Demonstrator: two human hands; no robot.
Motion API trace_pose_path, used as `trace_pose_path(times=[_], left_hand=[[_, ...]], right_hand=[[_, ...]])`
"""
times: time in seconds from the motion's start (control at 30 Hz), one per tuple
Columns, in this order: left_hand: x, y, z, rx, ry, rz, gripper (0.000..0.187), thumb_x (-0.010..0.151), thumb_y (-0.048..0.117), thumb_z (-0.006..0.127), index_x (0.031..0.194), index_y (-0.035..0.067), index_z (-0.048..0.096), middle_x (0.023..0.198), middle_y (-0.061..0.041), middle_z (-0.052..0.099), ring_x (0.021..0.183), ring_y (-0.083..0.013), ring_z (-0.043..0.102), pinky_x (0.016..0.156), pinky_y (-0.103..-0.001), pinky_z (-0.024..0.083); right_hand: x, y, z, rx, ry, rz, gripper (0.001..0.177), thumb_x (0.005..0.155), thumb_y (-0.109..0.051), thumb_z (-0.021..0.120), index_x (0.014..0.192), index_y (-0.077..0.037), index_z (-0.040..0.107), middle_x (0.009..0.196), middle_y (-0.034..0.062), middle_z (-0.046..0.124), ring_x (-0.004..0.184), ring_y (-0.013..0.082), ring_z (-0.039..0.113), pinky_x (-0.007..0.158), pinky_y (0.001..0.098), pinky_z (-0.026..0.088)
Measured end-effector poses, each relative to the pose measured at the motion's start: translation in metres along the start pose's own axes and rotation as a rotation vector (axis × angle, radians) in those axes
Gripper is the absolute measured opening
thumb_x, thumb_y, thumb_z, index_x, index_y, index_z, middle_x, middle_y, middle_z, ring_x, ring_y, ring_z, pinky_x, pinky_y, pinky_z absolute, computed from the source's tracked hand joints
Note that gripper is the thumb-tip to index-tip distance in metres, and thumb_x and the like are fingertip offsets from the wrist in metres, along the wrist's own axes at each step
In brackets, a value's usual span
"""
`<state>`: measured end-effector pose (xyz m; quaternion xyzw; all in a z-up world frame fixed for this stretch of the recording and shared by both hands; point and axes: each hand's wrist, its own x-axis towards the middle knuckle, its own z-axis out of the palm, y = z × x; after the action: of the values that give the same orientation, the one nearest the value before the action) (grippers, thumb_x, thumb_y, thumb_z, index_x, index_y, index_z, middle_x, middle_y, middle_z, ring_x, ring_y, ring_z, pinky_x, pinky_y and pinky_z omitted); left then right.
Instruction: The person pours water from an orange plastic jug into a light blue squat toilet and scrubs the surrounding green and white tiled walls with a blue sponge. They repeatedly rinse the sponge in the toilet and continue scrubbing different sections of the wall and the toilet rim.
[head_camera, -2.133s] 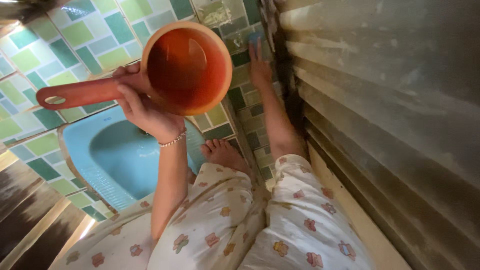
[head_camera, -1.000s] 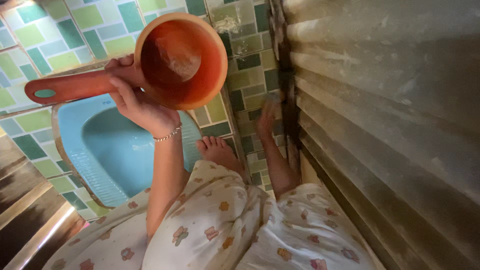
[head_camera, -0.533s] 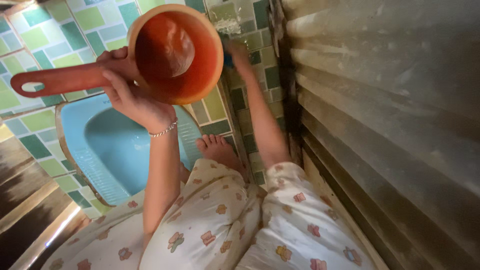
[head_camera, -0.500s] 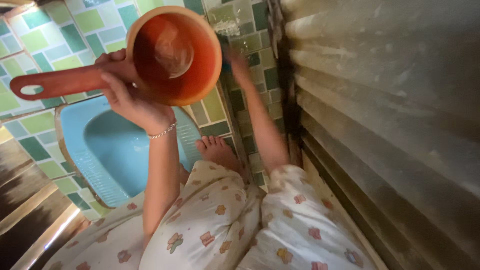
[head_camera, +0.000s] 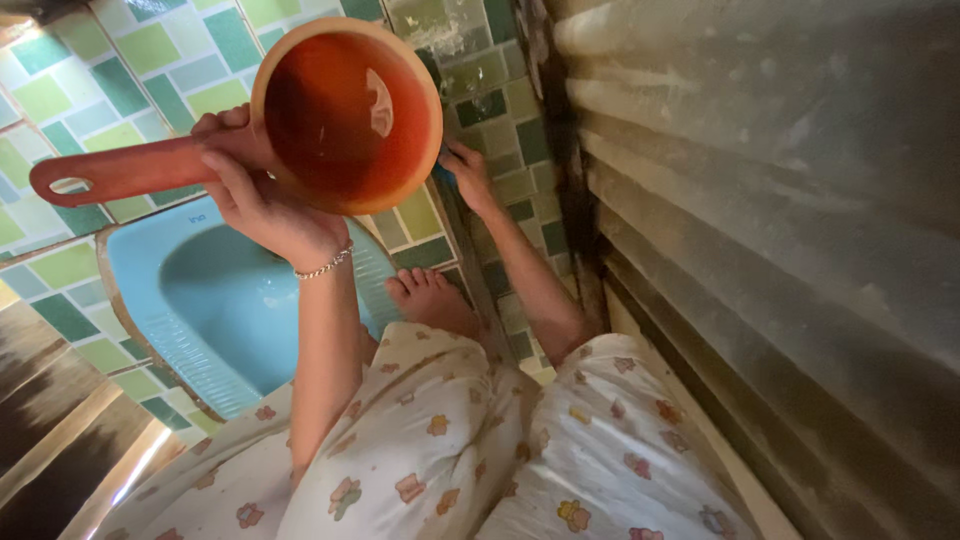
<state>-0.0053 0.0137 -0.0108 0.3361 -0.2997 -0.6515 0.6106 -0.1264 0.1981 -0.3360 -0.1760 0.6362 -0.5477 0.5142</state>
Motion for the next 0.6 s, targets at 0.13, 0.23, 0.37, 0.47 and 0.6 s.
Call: trace_pose_path(times=[0.13,0.23,0.37,0.47,0.6], left_hand=[[0.004,-0.001,0.002,0.031,0.039,-0.011,0.041,0.117,0.029,0.051,0.141,-0.004,0.046,0.124,-0.012,0.056,0.119,-0.0241,0.056,0.112,-0.043,0.046],[0.005,-0.004,0.004,0.011,0.053,-0.039,0.041,0.114,0.029,0.051,0.141,-0.002,0.046,0.127,-0.012,0.057,0.123,-0.0251,0.056,0.116,-0.045,0.047],[0.006,-0.008,0.003,0.011,0.010,-0.029,0.041,0.115,0.030,0.051,0.141,-0.001,0.046,0.128,-0.011,0.056,0.124,-0.0247,0.055,0.113,-0.043,0.046],[0.004,-0.009,-0.001,0.000,-0.012,-0.044,0.041,0.117,0.031,0.051,0.141,-0.002,0.047,0.128,-0.012,0.056,0.121,-0.0244,0.055,0.113,-0.042,0.045],[0.000,-0.012,0.000,-0.009,-0.024,-0.075,0.040,0.115,0.030,0.052,0.142,0.001,0.046,0.129,-0.011,0.056,0.121,-0.0235,0.055,0.114,-0.043,0.045]], right_hand=[[-0.084,-0.048,-0.003,-0.070,0.003,0.202,0.057,0.103,-0.011,0.057,0.159,-0.007,0.048,0.141,0.0186,0.062,0.108,0.0289,0.052,0.098,0.0437,0.048],[-0.157,-0.066,-0.013,-0.161,-0.086,0.024,0.053,0.108,-0.012,0.056,0.158,-0.006,0.042,0.165,0.0140,0.039,0.152,0.0258,0.040,0.121,0.0401,0.037],[-0.126,-0.054,-0.002,-0.045,-0.042,0.005,0.054,0.106,-0.012,0.056,0.158,-0.005,0.042,0.166,0.0147,0.038,0.154,0.0267,0.036,0.123,0.0405,0.033],[-0.058,-0.036,0.013,0.107,0.053,0.230,0.063,0.104,-0.005,0.055,0.166,-0.006,0.045,0.158,0.0246,0.057,0.091,0.0398,0.030,0.083,0.0430,0.037],[-0.030,-0.020,0.021,0.269,-0.011,-0.190,0.049,0.111,-0.006,0.055,0.158,-0.001,0.044,0.161,0.0121,0.048,0.144,0.0204,0.050,0.118,0.0379,0.044]])
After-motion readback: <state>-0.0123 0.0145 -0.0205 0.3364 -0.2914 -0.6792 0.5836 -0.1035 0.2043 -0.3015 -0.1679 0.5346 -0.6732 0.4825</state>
